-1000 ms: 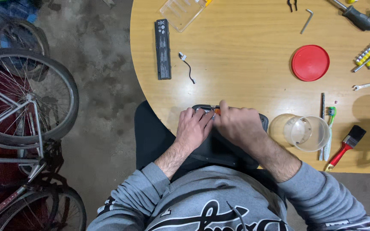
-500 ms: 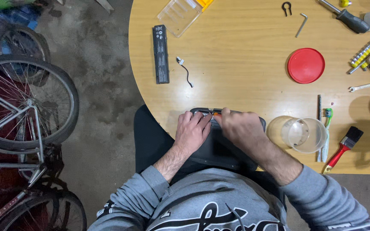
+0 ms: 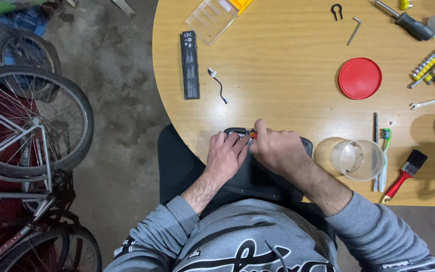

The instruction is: The person uses a screwdriver to remove screws from the back of a black electronic device. They place the screws into a small plastic container and continue unscrewing multiple fasteners from different locations on the device's back panel.

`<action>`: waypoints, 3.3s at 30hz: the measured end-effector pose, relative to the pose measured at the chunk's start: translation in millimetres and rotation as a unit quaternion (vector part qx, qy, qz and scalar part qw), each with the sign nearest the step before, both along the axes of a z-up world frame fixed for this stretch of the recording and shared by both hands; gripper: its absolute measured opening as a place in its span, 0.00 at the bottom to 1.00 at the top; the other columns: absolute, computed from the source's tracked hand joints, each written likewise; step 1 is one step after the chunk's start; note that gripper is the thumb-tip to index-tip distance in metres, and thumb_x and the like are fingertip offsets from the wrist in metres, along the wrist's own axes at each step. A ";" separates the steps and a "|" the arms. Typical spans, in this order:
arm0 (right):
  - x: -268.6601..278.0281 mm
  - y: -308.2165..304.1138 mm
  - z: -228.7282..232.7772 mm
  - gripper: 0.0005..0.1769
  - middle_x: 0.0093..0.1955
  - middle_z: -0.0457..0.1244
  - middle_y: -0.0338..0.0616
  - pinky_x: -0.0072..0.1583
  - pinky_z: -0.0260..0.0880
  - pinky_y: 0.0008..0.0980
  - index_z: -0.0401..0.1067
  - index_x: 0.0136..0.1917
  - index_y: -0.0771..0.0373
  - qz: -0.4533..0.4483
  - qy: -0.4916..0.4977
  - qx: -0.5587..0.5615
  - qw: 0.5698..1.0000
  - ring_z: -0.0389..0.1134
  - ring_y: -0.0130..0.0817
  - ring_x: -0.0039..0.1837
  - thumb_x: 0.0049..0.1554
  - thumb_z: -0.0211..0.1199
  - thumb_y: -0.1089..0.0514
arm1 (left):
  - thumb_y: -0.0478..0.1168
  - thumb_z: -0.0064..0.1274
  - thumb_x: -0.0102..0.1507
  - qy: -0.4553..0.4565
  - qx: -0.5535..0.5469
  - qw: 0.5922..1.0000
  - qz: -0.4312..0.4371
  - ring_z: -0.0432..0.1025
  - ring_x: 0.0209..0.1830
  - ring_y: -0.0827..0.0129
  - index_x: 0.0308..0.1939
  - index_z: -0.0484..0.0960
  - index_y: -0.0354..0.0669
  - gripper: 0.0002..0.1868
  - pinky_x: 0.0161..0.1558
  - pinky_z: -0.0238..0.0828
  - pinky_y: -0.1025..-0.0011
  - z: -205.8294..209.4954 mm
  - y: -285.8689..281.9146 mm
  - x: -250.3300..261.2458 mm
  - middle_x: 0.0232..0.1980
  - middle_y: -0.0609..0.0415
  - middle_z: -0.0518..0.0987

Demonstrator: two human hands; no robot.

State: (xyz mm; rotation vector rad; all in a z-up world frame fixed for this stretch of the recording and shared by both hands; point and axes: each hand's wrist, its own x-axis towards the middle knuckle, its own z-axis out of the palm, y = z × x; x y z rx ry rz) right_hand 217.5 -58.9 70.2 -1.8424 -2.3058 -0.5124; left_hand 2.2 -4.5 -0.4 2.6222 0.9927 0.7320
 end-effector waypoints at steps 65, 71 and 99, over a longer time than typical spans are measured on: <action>45.6 -274.6 -126.3 0.24 0.29 0.65 0.47 0.40 0.71 0.31 0.74 0.43 0.61 -0.246 0.827 0.058 0.502 0.67 0.35 0.30 0.83 0.55 0.58 | 0.56 0.72 0.74 0.172 0.016 0.982 -0.073 0.80 0.65 0.53 0.56 0.93 0.52 0.16 0.73 0.76 0.47 32.6 -13.9 12.2 0.54 0.55 0.85; 47.1 -272.6 -122.9 0.24 0.31 0.66 0.48 0.39 0.74 0.32 0.75 0.45 0.61 -0.265 0.822 0.047 0.501 0.69 0.37 0.31 0.84 0.53 0.56 | 0.51 0.76 0.72 0.181 -0.063 0.980 -0.045 0.80 0.66 0.52 0.53 0.93 0.51 0.13 0.73 0.74 0.46 48.0 -14.3 20.8 0.54 0.56 0.85; 44.8 -274.9 -126.5 0.20 0.31 0.69 0.47 0.39 0.76 0.31 0.78 0.48 0.62 -0.263 0.827 -0.009 0.497 0.71 0.35 0.29 0.82 0.54 0.58 | 0.50 0.79 0.71 0.167 -0.141 0.976 -0.016 0.82 0.65 0.55 0.53 0.92 0.58 0.12 0.81 0.68 0.45 41.9 -9.9 18.6 0.53 0.60 0.85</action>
